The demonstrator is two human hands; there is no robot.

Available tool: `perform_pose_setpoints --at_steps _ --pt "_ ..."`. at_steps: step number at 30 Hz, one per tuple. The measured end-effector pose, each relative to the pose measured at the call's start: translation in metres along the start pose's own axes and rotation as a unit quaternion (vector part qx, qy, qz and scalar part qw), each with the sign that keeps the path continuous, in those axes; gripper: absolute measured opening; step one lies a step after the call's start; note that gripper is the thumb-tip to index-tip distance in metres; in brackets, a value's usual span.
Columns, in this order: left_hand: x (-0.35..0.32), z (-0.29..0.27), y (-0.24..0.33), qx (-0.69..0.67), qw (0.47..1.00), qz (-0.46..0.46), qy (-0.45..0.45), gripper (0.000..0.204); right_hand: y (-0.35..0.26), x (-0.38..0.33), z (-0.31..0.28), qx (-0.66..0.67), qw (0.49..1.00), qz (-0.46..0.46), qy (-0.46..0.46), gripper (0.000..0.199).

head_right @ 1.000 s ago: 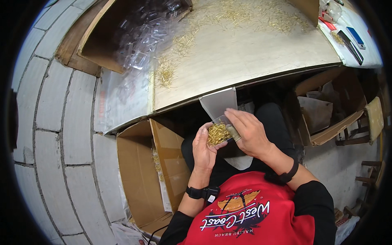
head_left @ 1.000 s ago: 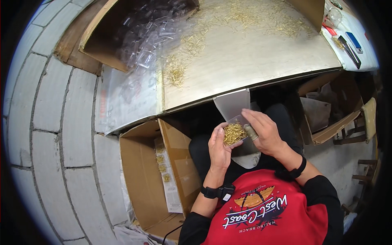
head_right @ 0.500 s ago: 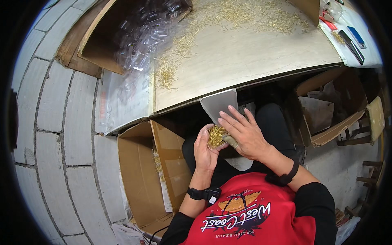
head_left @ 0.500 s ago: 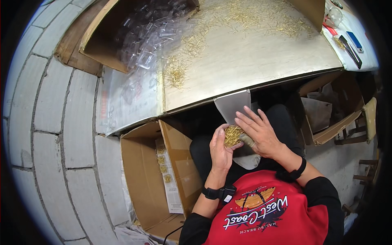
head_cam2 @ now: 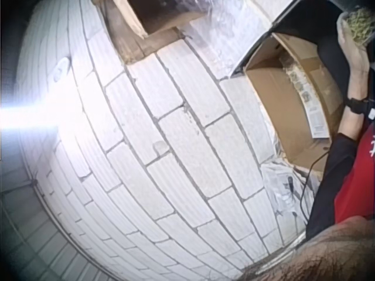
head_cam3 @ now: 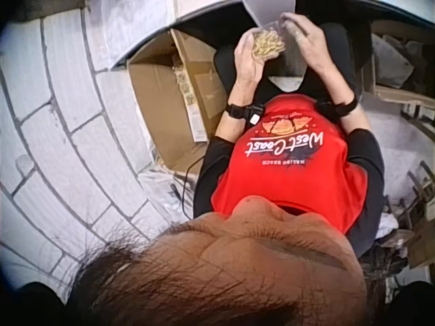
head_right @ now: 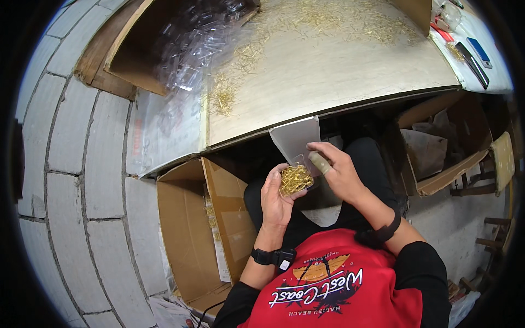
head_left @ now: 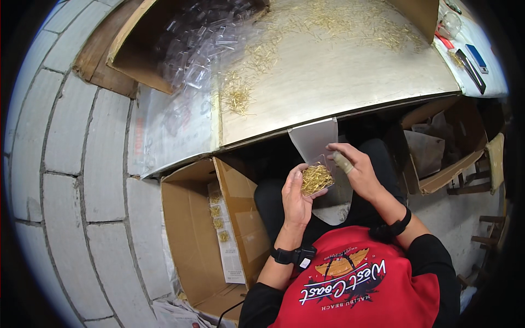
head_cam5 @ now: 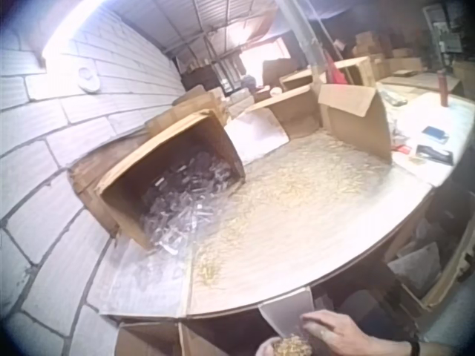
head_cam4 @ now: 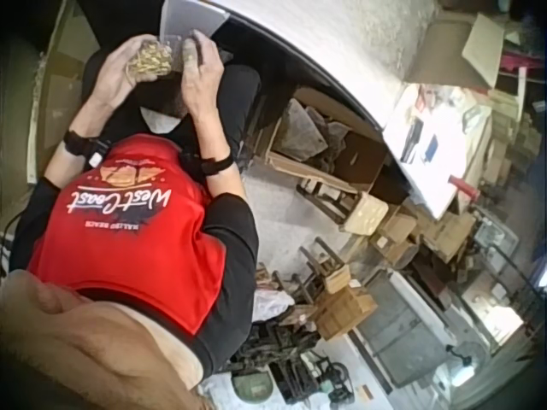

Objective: The person sits at a table and repeatedly scoops small yellow items from a pile into clear plastic containers. They then place the filled containers into a cardboard box. The process is repetitive, involving gathering the items, filling the containers, and organizing them in the box.

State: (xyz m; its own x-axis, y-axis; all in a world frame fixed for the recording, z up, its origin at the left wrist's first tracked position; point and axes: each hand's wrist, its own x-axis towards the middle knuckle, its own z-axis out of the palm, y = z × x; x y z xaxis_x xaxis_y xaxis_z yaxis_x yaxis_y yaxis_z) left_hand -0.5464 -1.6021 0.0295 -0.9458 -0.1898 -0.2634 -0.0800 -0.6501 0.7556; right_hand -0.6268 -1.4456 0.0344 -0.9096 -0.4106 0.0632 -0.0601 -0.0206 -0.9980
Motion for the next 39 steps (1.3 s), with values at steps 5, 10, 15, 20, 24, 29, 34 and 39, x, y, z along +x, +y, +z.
perform_pose_setpoints --at_steps 5,10,15,20,24,29,34,39 --pt "-0.001 0.0 -0.004 0.006 1.0 -0.017 -0.018 0.031 0.006 0.015 0.005 0.049 0.996 0.075 -0.021 0.014" --pt "-0.001 0.001 -0.002 0.01 0.999 -0.023 -0.021 0.031 0.009 0.015 0.009 0.09 0.993 0.076 -0.023 0.009" --pt "-0.001 0.0 -0.007 0.011 0.999 -0.04 -0.024 0.032 0.013 0.013 0.009 0.103 0.989 0.102 -0.034 0.007" --pt "-0.001 0.001 -0.005 0.009 0.998 -0.051 -0.028 0.032 0.006 0.015 0.01 0.131 0.989 0.072 0.002 0.008" --pt "0.001 -0.004 -0.007 0.001 0.999 -0.045 -0.031 0.038 -0.006 0.015 0.002 -0.071 0.991 -0.076 -0.079 0.012" --pt "0.003 -0.006 0.0 -0.115 0.987 -0.061 -0.09 0.041 -0.017 0.014 0.004 -0.125 0.978 -0.136 -0.096 0.02" --pt "0.0 -0.002 0.014 -0.133 0.983 -0.042 -0.117 0.052 -0.022 0.016 -0.007 0.005 0.999 -0.034 -0.015 0.024" --pt "0.0 -0.003 0.018 -0.066 0.992 -0.031 -0.1 0.053 -0.028 0.009 -0.002 -0.218 0.943 -0.25 -0.041 0.034"
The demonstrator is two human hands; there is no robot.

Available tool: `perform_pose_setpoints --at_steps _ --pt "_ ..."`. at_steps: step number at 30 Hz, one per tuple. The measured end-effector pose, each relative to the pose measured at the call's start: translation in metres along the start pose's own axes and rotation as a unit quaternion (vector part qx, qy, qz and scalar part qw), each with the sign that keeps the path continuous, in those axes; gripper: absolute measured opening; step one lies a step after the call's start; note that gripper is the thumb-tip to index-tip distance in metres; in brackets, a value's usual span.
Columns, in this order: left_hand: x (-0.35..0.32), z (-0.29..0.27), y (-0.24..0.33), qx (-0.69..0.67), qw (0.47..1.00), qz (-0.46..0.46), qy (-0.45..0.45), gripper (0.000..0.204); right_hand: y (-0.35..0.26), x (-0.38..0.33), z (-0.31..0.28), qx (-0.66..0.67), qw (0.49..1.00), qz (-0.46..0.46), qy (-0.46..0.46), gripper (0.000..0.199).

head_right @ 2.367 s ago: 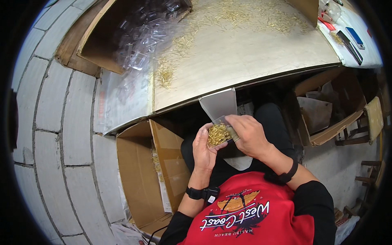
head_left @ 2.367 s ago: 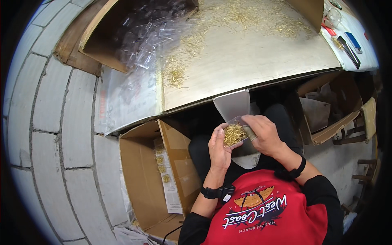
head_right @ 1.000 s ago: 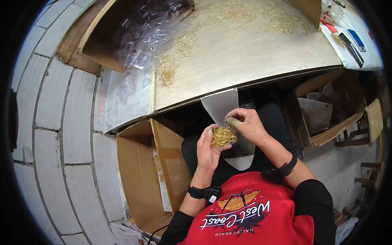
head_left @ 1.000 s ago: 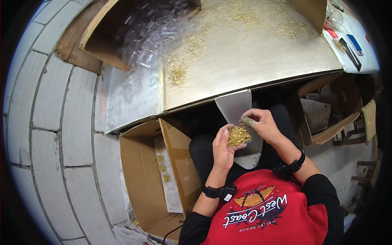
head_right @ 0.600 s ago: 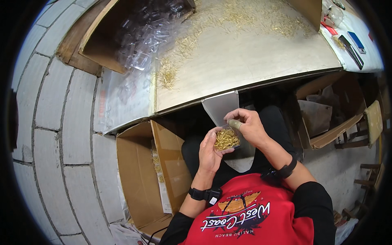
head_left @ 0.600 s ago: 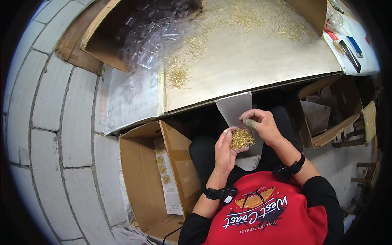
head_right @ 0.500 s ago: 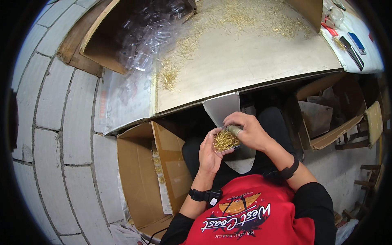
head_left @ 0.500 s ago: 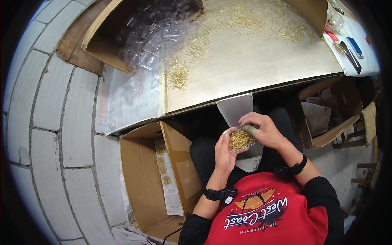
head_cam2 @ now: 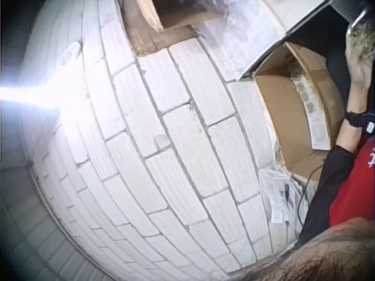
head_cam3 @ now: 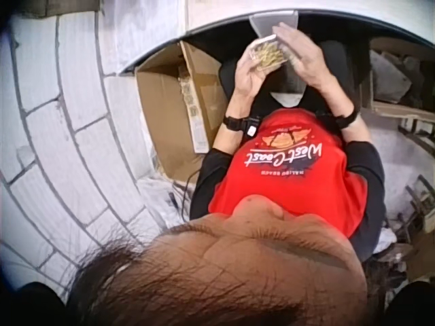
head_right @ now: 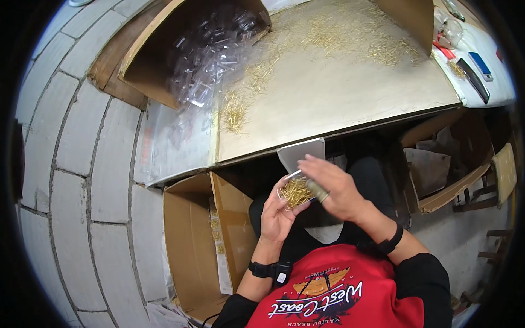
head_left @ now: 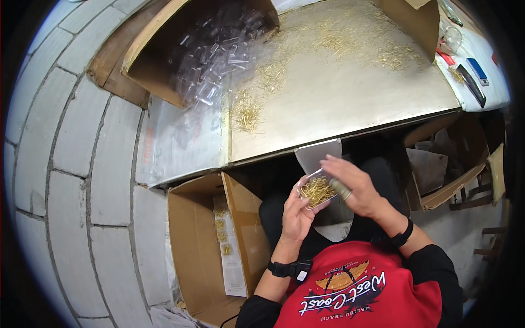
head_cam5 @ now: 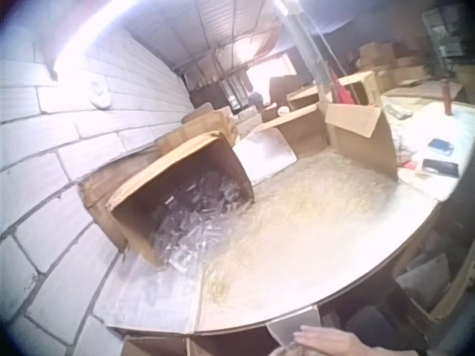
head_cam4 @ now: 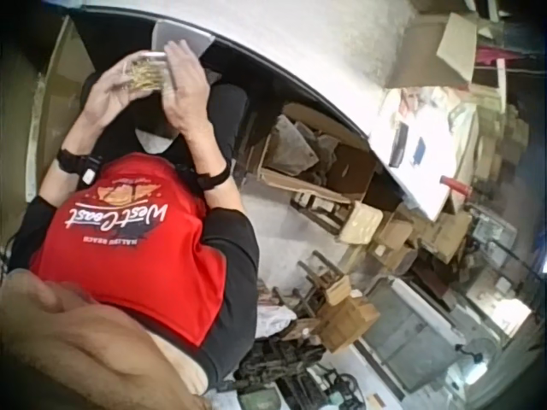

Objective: The person sits at a table and repeatedly scoops small yellow items from a pile into clear plastic containers. They then place the filled containers into a cardboard box. The process is repetitive, involving gathering the items, filling the containers, and organizing them in the box.

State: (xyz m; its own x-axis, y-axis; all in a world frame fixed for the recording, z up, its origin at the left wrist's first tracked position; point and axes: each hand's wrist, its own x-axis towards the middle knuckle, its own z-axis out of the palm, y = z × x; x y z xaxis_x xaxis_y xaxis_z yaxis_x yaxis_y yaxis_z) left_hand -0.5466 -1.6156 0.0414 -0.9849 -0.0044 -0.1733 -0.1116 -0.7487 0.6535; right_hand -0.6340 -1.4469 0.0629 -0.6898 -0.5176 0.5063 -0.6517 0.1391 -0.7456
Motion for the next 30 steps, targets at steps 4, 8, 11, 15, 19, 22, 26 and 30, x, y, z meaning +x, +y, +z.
perform_pose_setpoints --at_steps 4,8,11,15,19,22,26,30 --pt "0.0 0.0 -0.006 0.018 1.0 -0.006 0.019 0.053 -0.009 -0.01 0.006 -0.112 0.987 -0.067 -0.096 0.044" --pt "0.001 0.007 -0.01 0.046 0.999 -0.009 0.026 0.05 -0.004 -0.017 0.009 -0.152 0.976 -0.089 -0.132 0.048" --pt "0.0 0.004 -0.012 0.02 0.999 -0.011 0.029 0.044 -0.004 -0.024 0.008 -0.175 0.968 -0.099 -0.151 0.049" --pt "0.004 0.001 -0.015 -0.006 0.999 0.02 0.048 0.033 -0.003 -0.031 0.019 -0.196 0.964 -0.086 -0.158 0.052" --pt "0.004 -0.016 -0.022 0.021 0.994 0.032 0.101 0.031 -0.002 -0.028 0.027 -0.115 0.98 -0.061 -0.149 0.052" --pt "0.005 0.002 -0.014 0.024 0.989 0.04 0.138 0.03 -0.005 -0.021 0.025 -0.144 0.975 -0.074 -0.152 0.051" --pt "0.006 -0.019 -0.001 -0.018 0.996 0.007 0.088 0.043 -0.006 -0.006 0.028 -0.13 0.979 -0.082 -0.136 0.048" --pt "0.003 -0.001 0.029 -0.054 0.998 0.017 0.035 0.044 -0.019 0.009 0.013 -0.07 0.994 -0.082 -0.036 0.043"
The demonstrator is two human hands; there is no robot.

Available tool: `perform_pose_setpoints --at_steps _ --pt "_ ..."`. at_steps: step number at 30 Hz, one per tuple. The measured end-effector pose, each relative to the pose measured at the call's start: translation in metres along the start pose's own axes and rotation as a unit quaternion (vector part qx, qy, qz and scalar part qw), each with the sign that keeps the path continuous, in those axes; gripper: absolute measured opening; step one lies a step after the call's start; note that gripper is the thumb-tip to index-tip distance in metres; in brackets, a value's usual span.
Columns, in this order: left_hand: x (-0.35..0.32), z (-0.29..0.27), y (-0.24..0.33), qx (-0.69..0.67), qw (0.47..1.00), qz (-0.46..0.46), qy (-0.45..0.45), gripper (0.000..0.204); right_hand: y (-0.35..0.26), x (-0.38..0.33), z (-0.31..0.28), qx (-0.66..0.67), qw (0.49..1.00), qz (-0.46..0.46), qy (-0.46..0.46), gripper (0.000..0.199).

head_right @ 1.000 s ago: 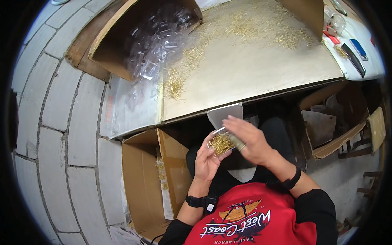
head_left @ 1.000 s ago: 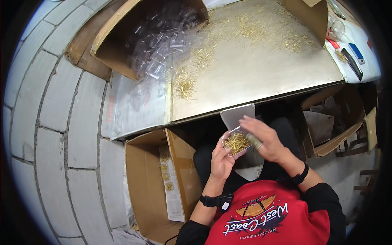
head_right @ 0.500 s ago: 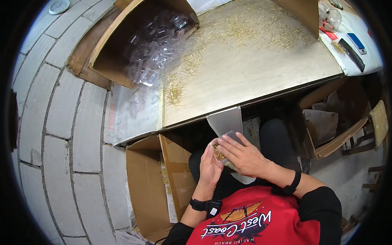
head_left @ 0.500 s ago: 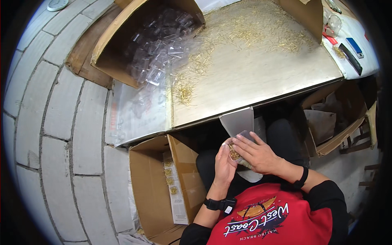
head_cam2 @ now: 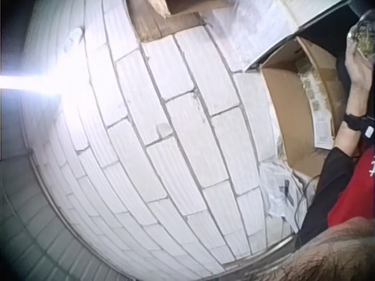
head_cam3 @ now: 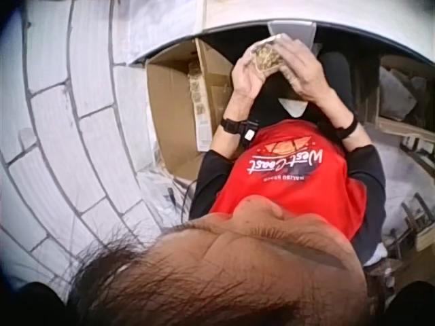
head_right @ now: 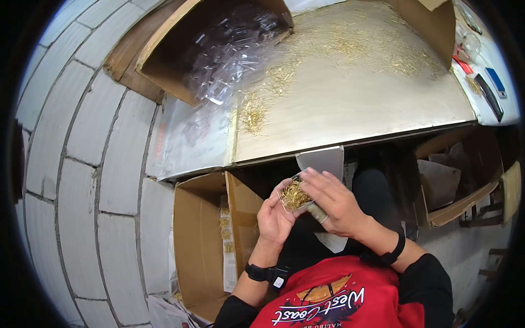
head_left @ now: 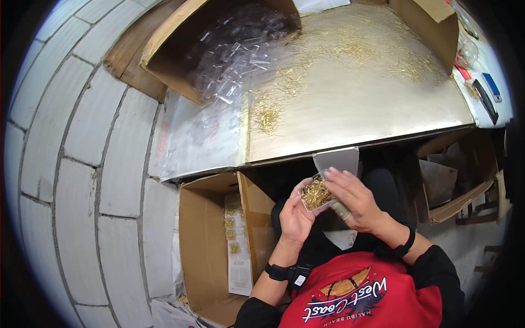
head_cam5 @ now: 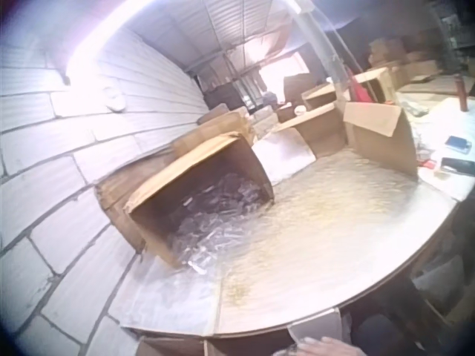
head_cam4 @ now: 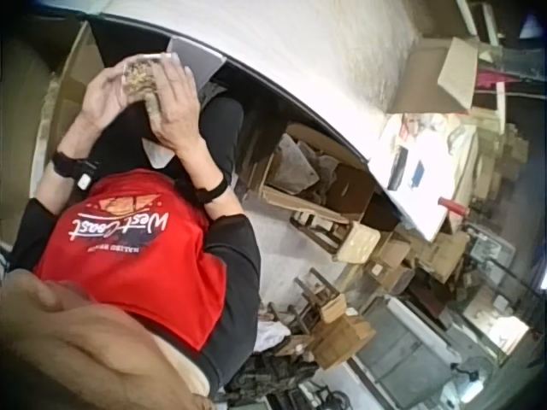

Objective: The person sits at a table and repeatedly scoops small yellow items from a pile into clear plastic containers. They then place the filled containers into a cardboard box. The process is repetitive, involving gathering the items, filling the containers, and organizing them in the box.

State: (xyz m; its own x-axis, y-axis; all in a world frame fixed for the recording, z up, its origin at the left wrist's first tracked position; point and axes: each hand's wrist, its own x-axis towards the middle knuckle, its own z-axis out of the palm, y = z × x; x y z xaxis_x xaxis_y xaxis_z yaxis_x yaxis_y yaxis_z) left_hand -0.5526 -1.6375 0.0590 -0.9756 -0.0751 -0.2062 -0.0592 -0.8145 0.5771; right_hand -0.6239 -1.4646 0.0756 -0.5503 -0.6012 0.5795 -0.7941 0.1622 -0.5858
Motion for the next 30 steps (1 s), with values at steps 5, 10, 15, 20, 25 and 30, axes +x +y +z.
perform_pose_setpoints --at_steps 5,10,15,20,25,30 --pt "-0.008 0.007 0.05 0.077 0.996 0.035 -0.005 0.05 0.006 0.003 0.0 0.035 0.995 0.063 0.063 0.037" --pt "-0.025 0.004 0.111 0.147 0.983 0.096 0.053 0.041 0.011 -0.003 0.007 0.048 0.993 0.099 0.045 0.038" --pt "-0.071 -0.048 0.166 0.22 0.945 0.17 0.17 0.035 0.014 -0.007 0.018 0.089 0.988 0.124 0.012 0.045" --pt "-0.145 -0.127 0.206 0.17 0.918 0.267 0.24 0.027 0.004 -0.001 0.03 0.06 0.989 0.134 -0.019 0.046" --pt "-0.22 -0.241 0.191 0.055 0.881 0.309 0.355 0.035 -0.001 0.003 0.047 0.053 0.98 0.174 -0.076 0.046" --pt "-0.265 -0.354 0.116 0.01 0.83 0.192 0.524 0.036 -0.016 0.02 0.064 0.028 0.981 0.126 -0.145 0.048"
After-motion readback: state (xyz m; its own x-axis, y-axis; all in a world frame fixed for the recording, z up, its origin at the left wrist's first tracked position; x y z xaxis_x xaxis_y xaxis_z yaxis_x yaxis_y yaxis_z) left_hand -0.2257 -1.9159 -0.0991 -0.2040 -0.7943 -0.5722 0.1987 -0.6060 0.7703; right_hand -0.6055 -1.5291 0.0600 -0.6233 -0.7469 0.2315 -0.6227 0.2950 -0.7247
